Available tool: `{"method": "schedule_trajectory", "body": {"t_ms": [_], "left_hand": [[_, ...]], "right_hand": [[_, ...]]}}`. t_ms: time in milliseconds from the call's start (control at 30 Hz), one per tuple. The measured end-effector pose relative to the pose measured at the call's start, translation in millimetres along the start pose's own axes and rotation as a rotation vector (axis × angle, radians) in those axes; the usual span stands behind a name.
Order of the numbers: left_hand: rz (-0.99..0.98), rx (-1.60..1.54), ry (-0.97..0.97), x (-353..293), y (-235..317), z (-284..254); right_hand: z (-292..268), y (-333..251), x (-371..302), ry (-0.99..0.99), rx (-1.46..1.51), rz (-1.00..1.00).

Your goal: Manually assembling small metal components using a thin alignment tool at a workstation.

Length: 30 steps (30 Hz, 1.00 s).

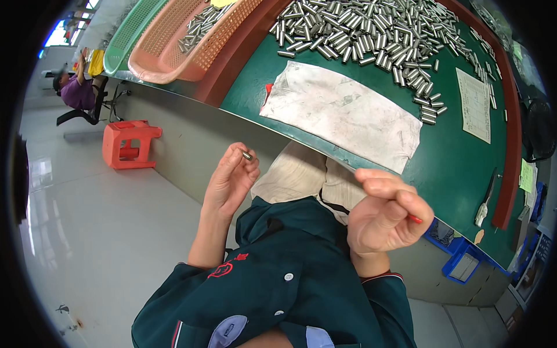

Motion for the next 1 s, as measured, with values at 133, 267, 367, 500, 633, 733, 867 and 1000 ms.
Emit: {"method": "schedule_trajectory", "body": {"t_ms": [133,267,367,500,633,733,867,1000], "left_hand": [[-0.1,-0.11,-0.112,-2,0,11],[-0.139,-0.209,-0.121,-1,0,34],[-0.168,-0.248,-0.107,2,-1,36],[-0.168,-0.259,-0.121,6,-3,35],[-0.19,-0.289,-0.102,6,-4,36],[-0.203,-0.309,-0.081,6,-3,37],[-0.214,-0.31,-0.08,6,-1,42],[0.296,0.397,-0.05,-3,40,69]], "right_hand": [[-23,0,17,0.159,-0.053,-0.012],[-34,9,27,0.271,-0.048,0.03],[-40,16,25,0.316,0.008,0.1],[-39,15,26,0.314,0.037,0.108],[-39,16,25,0.312,0.039,0.118],[-39,18,26,0.314,0.049,0.119],[-37,16,28,0.288,0.048,0.099],[-40,16,25,0.281,0.045,0.098]]}}
Point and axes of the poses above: each hand's wrist, its own x-axis towards the middle knuckle, its own z-axis out of the palm, y = z × x, the point moved 5 cm from there along x, towards the middle knuckle, and after that the axes turned 7 degrees about x, right-handed, at the moved point
